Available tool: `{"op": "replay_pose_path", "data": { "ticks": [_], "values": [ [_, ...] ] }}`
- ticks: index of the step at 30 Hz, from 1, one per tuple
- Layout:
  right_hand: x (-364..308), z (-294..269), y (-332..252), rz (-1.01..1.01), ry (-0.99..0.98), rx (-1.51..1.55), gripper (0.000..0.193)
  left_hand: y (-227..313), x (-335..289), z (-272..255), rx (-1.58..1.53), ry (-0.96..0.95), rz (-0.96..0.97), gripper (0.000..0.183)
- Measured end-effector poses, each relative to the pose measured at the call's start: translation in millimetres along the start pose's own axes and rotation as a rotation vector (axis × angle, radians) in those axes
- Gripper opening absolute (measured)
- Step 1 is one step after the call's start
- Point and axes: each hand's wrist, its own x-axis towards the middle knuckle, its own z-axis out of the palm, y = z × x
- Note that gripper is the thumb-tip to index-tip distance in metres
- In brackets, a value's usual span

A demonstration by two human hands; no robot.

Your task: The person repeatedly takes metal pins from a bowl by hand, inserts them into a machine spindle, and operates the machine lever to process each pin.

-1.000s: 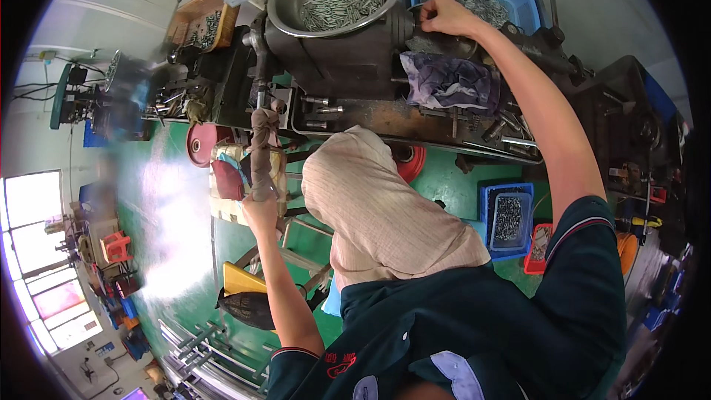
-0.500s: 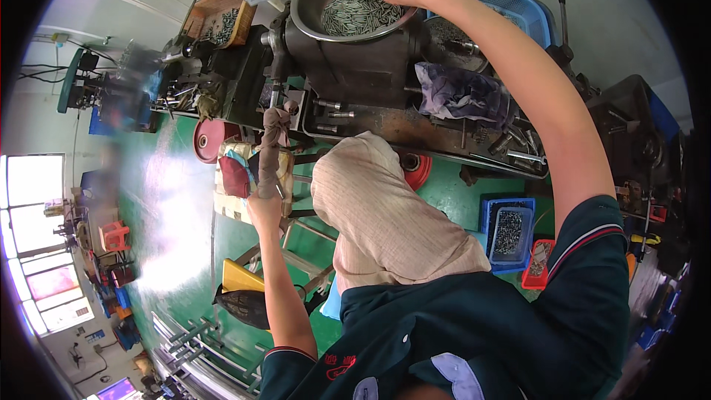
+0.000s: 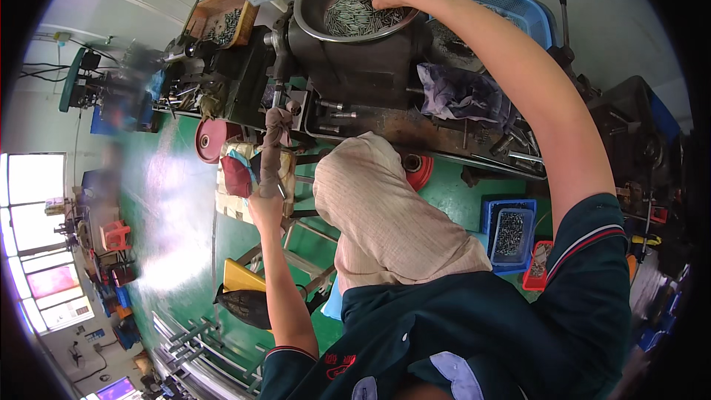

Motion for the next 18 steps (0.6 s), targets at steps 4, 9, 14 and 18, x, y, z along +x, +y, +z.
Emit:
{"op": "replay_pose_path", "data": {
  "ticks": [4,9,14,18],
  "values": [
    [22,38,12,-0.054,0.023,-0.043,0.010,5,-2,-1,-0.039,-0.001,0.038,0.027],
    [-13,10,-9,-0.041,0.404,0.192,0.019,0,-3,0,-0.062,-0.004,0.036,0.027],
    [-30,-20,37,0.209,0.307,0.654,0.018,-6,0,3,-0.020,0.000,0.040,0.024],
    [-60,34,101,0.248,0.313,0.762,0.020,5,-3,-2,-0.110,-0.009,0.030,0.028]
  ]
}}
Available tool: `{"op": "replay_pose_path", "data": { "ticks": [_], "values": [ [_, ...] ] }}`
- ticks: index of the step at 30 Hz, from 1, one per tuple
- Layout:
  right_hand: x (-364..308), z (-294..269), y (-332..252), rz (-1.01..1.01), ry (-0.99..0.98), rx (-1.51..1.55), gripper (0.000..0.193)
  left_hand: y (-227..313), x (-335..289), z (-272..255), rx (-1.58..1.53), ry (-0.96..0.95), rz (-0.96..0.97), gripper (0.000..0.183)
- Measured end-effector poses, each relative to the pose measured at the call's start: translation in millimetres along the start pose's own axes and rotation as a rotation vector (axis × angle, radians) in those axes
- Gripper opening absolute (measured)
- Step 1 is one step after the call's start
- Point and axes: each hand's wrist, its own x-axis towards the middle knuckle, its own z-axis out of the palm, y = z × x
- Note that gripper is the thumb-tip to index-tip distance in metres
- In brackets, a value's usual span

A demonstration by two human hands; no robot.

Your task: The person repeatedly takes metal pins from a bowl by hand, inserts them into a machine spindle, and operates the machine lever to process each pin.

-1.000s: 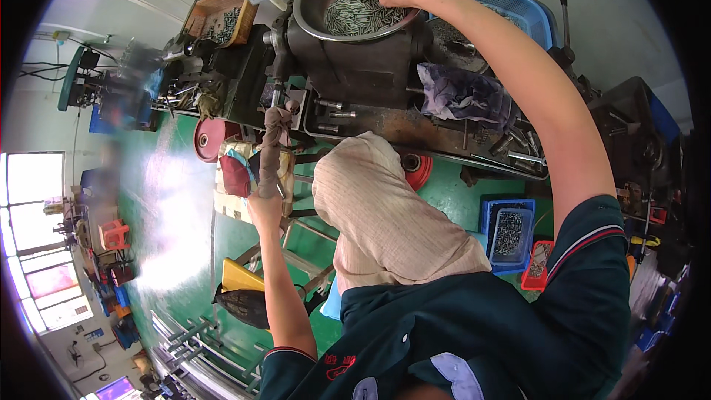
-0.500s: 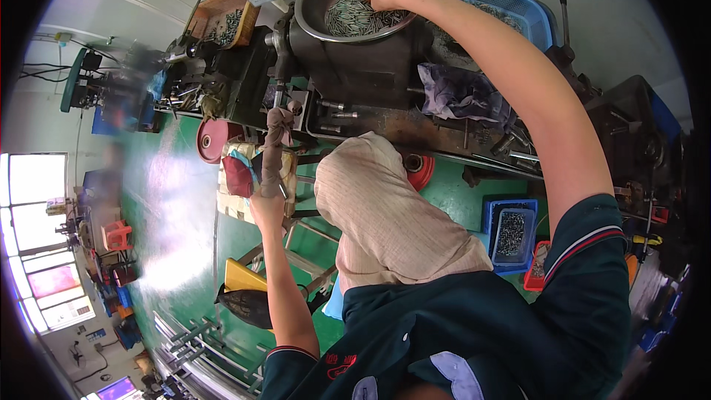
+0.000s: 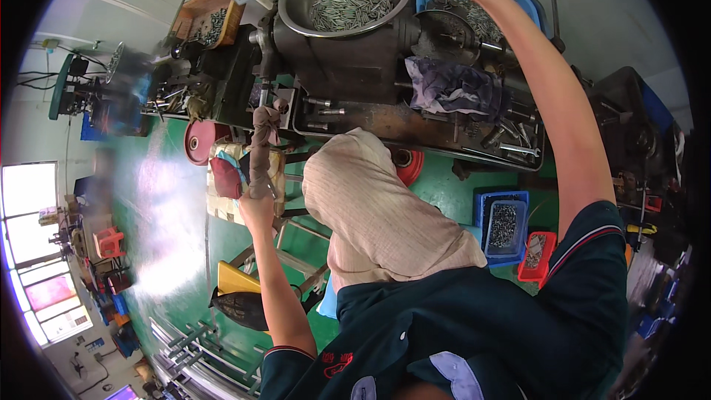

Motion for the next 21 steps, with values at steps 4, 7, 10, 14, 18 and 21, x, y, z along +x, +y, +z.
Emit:
{"op": "replay_pose_path", "data": {
  "ticks": [4,7,10,14,18,21],
  "values": [
    [-33,45,55,0.111,-0.204,0.098,0.015,-6,1,0,0.014,-0.002,-0.002,0.028],
    [-52,57,50,0.189,-0.186,0.130,0.021,-6,1,3,-0.007,0.000,0.030,0.029],
    [-56,59,56,0.160,-0.187,0.210,0.020,1,-1,2,-0.024,-0.012,0.015,0.031],
    [-54,65,57,0.160,-0.182,0.228,0.020,0,0,0,-0.022,-0.008,0.029,0.032],
    [-54,66,54,0.144,-0.164,0.235,0.018,-2,0,1,-0.023,0.008,0.032,0.032],
    [-56,61,54,0.120,-0.180,0.266,0.018,7,-2,1,-0.001,-0.016,-0.001,0.030]
  ]
}}
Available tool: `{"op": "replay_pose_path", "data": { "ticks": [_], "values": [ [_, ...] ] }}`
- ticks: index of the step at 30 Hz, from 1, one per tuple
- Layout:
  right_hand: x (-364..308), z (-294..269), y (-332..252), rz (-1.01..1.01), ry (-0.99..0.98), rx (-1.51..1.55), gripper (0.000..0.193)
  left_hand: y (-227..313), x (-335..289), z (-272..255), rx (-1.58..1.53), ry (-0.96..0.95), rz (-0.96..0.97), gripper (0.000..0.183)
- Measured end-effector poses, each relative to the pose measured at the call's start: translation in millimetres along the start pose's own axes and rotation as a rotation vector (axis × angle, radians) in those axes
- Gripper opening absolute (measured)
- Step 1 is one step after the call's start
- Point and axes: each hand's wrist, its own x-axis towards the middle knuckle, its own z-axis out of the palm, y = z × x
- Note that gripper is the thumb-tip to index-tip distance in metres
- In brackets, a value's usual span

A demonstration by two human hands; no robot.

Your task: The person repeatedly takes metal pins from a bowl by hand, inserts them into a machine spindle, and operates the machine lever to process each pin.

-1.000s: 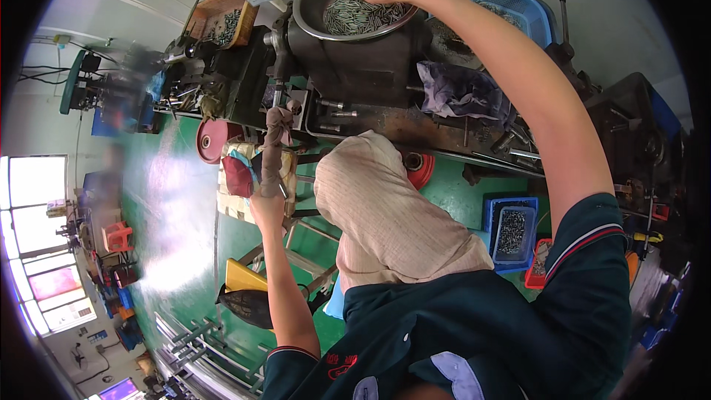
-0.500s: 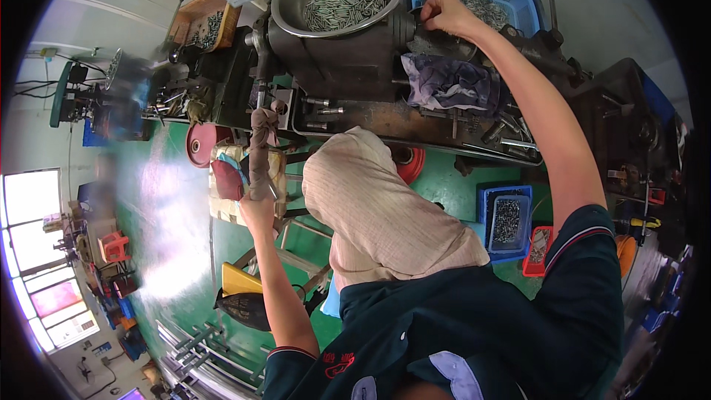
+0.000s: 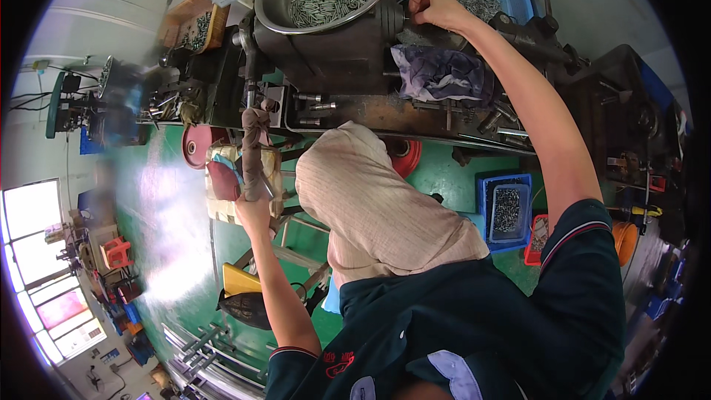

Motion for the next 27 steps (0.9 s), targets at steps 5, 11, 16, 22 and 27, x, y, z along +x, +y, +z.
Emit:
{"op": "replay_pose_path", "data": {
  "ticks": [5,11,16,22,27],
  "values": [
    [7,5,7,-0.009,0.030,-0.077,0.020,-12,18,-7,0.081,-0.015,-0.011,0.026],
    [4,5,-2,-0.052,0.009,-0.027,0.016,-70,72,-19,0.147,0.036,0.124,0.025],
    [11,-58,18,-0.038,0.049,-0.349,0.016,-36,75,-31,0.165,-0.124,0.051,0.024],
    [-35,-157,3,0.518,0.400,-1.120,0.030,-38,72,-40,0.141,-0.135,0.044,0.024],
    [-118,-235,82,0.515,0.489,-1.154,0.050,-43,74,-36,0.119,-0.143,0.032,0.023]
  ]
}}
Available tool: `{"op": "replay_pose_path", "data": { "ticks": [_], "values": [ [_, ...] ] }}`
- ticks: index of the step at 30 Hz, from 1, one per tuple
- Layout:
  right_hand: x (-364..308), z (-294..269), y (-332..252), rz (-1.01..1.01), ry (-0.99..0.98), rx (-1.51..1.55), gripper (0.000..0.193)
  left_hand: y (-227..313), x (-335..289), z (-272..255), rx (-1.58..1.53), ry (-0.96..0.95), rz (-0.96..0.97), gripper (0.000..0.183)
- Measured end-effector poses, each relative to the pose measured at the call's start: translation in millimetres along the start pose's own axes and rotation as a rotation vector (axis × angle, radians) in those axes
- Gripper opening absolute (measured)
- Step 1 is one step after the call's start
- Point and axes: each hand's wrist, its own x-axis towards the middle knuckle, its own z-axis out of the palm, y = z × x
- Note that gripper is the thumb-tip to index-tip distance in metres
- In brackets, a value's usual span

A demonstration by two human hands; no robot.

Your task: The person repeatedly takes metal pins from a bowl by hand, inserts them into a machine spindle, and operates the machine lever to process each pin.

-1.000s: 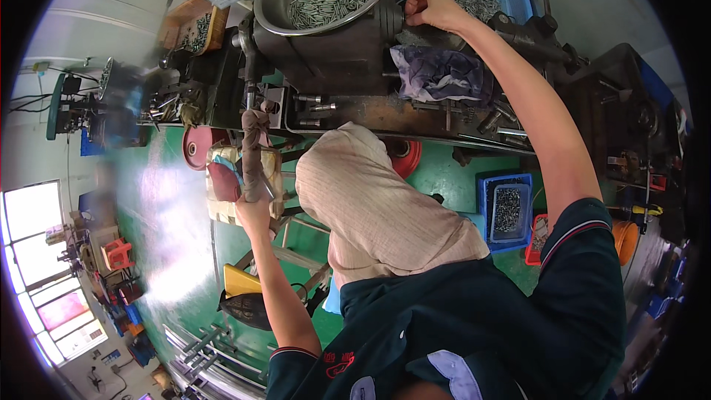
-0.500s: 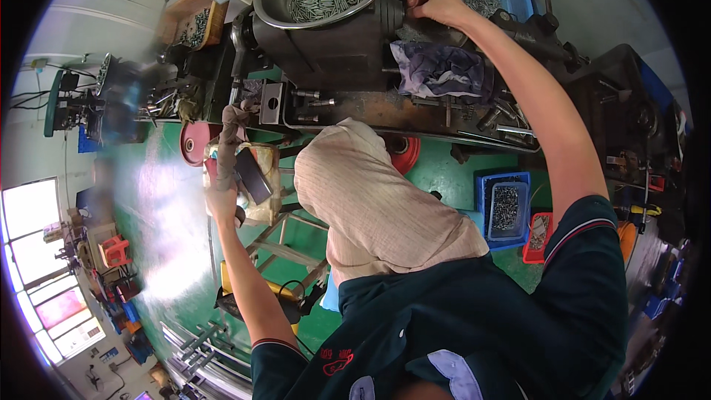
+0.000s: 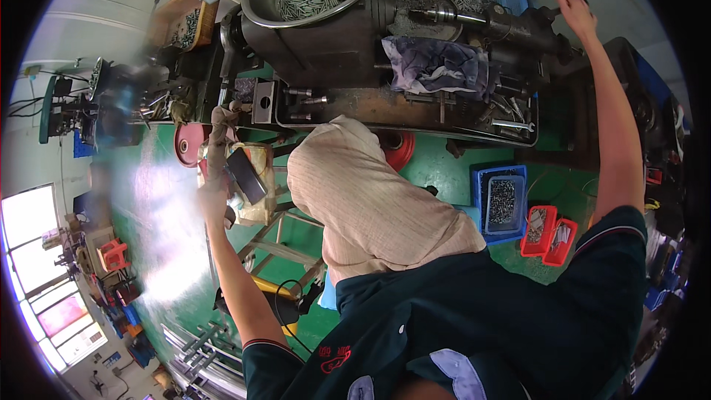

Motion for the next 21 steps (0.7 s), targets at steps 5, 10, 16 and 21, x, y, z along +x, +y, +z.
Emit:
{"op": "replay_pose_path", "data": {
  "ticks": [5,10,16,21],
  "values": [
    [-106,-30,33,0.067,0.168,-0.180,0.051,-17,7,3,0.033,0.006,0.025,0.023],
    [-151,-66,6,0.162,0.033,-0.130,0.057,-31,16,11,0.074,0.025,0.099,0.022],
    [-157,-66,2,0.181,0.012,-0.155,0.057,-20,11,9,0.065,0.003,0.065,0.022],
    [-157,-74,-2,0.209,-0.004,-0.187,0.057,-22,13,15,0.055,0.033,0.057,0.024]
  ]
}}
